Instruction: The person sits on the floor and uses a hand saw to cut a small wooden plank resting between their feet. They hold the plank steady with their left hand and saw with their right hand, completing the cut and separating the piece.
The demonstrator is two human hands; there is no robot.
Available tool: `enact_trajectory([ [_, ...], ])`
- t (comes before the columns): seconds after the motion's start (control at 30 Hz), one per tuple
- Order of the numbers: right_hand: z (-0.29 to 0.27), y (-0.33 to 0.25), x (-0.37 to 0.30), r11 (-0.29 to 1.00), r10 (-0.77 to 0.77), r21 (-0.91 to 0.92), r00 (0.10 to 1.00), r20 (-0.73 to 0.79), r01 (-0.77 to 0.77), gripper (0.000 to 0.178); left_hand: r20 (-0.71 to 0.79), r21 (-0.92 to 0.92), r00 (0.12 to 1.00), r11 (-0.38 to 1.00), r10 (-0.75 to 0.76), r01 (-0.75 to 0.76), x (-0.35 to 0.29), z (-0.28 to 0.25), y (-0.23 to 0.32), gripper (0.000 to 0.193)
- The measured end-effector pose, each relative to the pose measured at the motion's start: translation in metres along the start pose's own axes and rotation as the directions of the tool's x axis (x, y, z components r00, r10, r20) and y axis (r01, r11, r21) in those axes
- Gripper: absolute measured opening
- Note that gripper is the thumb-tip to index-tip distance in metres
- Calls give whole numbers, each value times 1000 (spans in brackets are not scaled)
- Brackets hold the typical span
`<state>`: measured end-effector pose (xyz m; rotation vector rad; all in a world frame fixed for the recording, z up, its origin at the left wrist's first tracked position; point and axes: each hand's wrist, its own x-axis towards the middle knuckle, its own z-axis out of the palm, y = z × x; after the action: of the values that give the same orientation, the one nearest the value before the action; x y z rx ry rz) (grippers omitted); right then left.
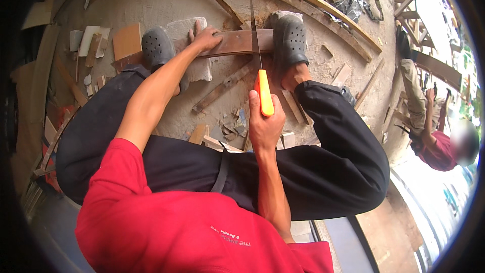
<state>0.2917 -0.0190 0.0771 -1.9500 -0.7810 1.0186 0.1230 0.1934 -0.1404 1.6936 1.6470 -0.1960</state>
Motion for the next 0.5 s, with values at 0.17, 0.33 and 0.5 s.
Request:
enact_trajectory([
  [0.17,-8,-1,25,1000,6,23,999,-33,-5,34,-313,-208,949,977,-30,-38,63,3,33,39],
  [0.33,-12,-9,51,998,41,42,998,-50,-39,32,16,-549,906,753,-423,362,139,-25,85,48],
  [0.5,-17,-13,66,998,29,60,997,-75,-25,30,80,-744,889,566,-451,355,179,-11,84,50],
])
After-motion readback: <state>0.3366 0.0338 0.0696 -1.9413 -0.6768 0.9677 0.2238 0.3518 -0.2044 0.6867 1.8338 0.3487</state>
